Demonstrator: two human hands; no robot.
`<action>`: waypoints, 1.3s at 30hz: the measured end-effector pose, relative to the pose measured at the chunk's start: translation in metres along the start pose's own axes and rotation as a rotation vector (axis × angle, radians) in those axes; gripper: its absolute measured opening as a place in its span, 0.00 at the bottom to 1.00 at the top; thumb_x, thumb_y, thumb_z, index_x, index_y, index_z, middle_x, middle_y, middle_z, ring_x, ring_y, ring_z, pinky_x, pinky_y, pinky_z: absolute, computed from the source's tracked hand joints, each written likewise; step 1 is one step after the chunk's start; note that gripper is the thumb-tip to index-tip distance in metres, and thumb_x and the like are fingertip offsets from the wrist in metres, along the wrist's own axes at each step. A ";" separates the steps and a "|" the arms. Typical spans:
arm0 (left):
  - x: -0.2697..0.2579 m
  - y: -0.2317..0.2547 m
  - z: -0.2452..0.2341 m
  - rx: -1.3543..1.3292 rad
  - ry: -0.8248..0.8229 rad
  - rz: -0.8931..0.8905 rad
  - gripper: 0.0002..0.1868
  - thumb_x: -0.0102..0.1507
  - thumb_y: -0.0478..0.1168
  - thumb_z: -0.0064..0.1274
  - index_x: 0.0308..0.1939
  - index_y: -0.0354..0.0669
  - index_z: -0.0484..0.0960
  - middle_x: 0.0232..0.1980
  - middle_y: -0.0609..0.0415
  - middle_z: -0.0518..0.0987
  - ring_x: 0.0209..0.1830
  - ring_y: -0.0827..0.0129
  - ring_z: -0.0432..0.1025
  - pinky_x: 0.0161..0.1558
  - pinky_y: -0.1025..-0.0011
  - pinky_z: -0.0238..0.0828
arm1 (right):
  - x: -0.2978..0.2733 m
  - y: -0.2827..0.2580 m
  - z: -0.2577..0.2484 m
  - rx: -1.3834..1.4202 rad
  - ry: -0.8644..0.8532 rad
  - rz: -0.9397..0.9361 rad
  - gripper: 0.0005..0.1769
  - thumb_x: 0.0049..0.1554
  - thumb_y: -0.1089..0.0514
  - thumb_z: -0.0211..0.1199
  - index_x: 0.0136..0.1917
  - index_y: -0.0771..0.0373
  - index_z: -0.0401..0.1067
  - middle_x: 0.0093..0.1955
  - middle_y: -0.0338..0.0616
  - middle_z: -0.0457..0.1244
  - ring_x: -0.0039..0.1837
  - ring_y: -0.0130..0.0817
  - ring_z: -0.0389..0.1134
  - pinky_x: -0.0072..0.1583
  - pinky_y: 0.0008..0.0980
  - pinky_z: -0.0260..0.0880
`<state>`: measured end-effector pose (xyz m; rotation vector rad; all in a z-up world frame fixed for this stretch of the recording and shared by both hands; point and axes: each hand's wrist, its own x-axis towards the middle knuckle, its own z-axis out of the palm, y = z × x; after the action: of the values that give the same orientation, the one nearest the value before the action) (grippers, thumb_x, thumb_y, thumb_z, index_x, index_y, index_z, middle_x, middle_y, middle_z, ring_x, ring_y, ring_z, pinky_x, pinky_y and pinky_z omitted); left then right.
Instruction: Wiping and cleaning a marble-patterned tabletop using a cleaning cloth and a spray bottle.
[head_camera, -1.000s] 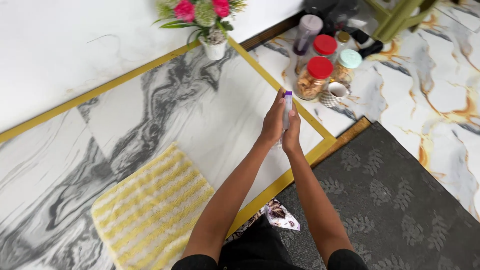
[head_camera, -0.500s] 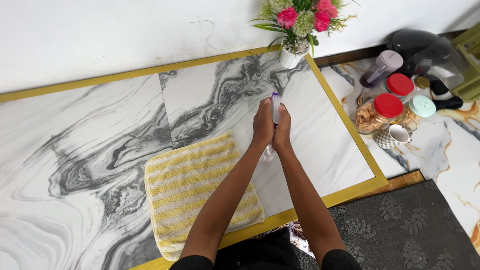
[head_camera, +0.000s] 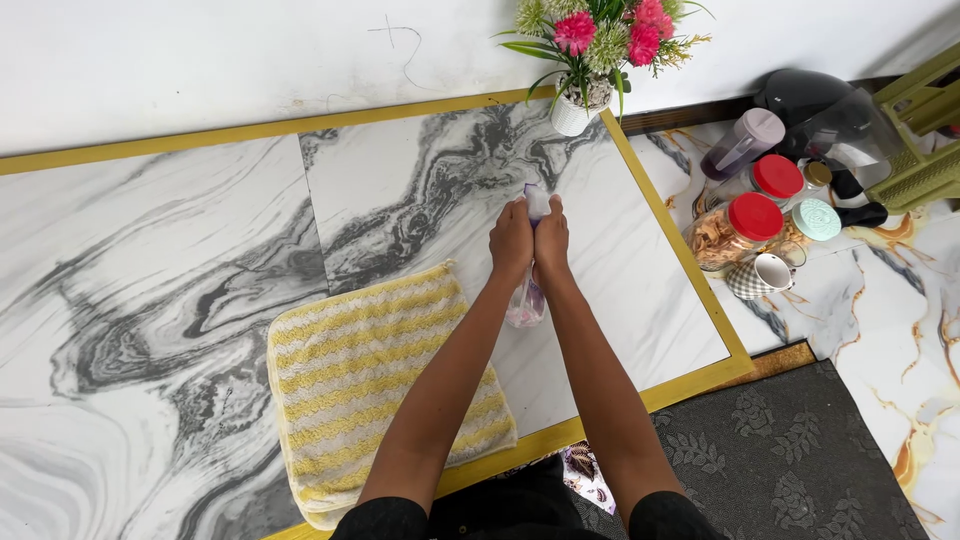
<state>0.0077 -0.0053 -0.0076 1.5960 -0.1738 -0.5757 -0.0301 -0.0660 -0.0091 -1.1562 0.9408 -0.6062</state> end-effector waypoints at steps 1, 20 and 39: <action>0.001 0.000 0.000 0.001 0.001 -0.002 0.30 0.67 0.61 0.32 0.56 0.49 0.82 0.52 0.42 0.83 0.54 0.46 0.76 0.58 0.54 0.66 | 0.001 0.000 0.000 0.000 0.000 0.003 0.39 0.64 0.33 0.42 0.65 0.70 0.68 0.59 0.53 0.67 0.56 0.41 0.69 0.59 0.38 0.68; -0.010 0.019 -0.066 -0.077 0.135 -0.058 0.30 0.68 0.59 0.30 0.49 0.43 0.82 0.50 0.40 0.83 0.52 0.46 0.76 0.56 0.51 0.65 | -0.020 0.005 0.058 -0.084 -0.168 0.029 0.37 0.65 0.32 0.41 0.62 0.67 0.69 0.52 0.48 0.66 0.50 0.38 0.66 0.54 0.37 0.68; -0.018 -0.008 -0.247 -0.065 0.595 -0.056 0.32 0.68 0.60 0.32 0.44 0.38 0.85 0.48 0.36 0.83 0.50 0.41 0.76 0.52 0.48 0.67 | -0.093 0.076 0.225 -0.121 -0.540 0.174 0.37 0.65 0.33 0.37 0.64 0.65 0.70 0.56 0.49 0.67 0.54 0.39 0.70 0.54 0.38 0.71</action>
<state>0.1035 0.2229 -0.0089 1.6444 0.3316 -0.1283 0.1135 0.1439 -0.0281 -1.2446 0.6065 -0.0818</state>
